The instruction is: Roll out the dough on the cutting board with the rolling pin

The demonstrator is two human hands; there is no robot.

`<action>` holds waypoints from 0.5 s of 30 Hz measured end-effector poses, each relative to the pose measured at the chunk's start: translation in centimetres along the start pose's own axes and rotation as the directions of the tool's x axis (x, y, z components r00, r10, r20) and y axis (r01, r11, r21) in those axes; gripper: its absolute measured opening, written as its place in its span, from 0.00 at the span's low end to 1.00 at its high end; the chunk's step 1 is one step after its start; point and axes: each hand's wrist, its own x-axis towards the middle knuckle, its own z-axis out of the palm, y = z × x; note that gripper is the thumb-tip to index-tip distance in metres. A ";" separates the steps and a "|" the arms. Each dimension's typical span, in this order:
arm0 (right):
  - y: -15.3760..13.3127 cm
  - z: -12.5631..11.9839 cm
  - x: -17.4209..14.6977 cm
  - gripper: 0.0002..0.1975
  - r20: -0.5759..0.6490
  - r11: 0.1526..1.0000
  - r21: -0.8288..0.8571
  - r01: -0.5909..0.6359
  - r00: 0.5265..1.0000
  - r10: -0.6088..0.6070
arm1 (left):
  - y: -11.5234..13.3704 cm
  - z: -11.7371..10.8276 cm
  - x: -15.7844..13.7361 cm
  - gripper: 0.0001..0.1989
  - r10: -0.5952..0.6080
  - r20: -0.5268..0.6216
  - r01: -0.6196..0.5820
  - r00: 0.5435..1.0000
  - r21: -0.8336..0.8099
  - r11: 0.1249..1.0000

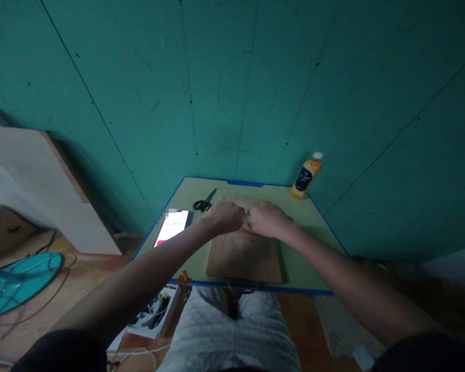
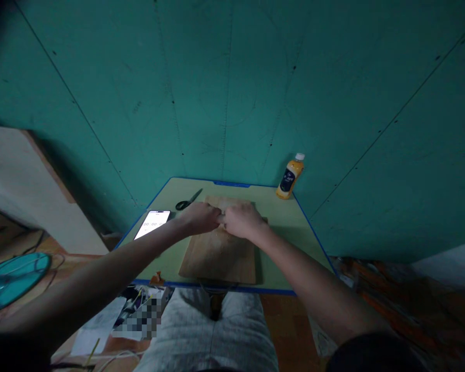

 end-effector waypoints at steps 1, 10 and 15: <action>0.6 0.2 0.1 0.14 0.069 0.998 0.066 -0.001 0.998 -0.004 | 0.0 0.1 -0.3 0.13 -0.012 -0.033 0.013 0.999 0.042 0.999; 4.9 -0.6 -1.4 0.15 0.258 0.946 0.319 -0.058 0.966 -0.028 | -2.1 0.5 -1.0 0.14 -0.121 -0.153 0.146 0.981 0.162 0.976; 3.4 -1.6 -1.3 0.14 -0.057 0.993 -0.053 -0.108 0.993 0.105 | -1.4 -0.6 0.6 0.15 -0.066 -0.024 0.067 0.998 0.070 0.995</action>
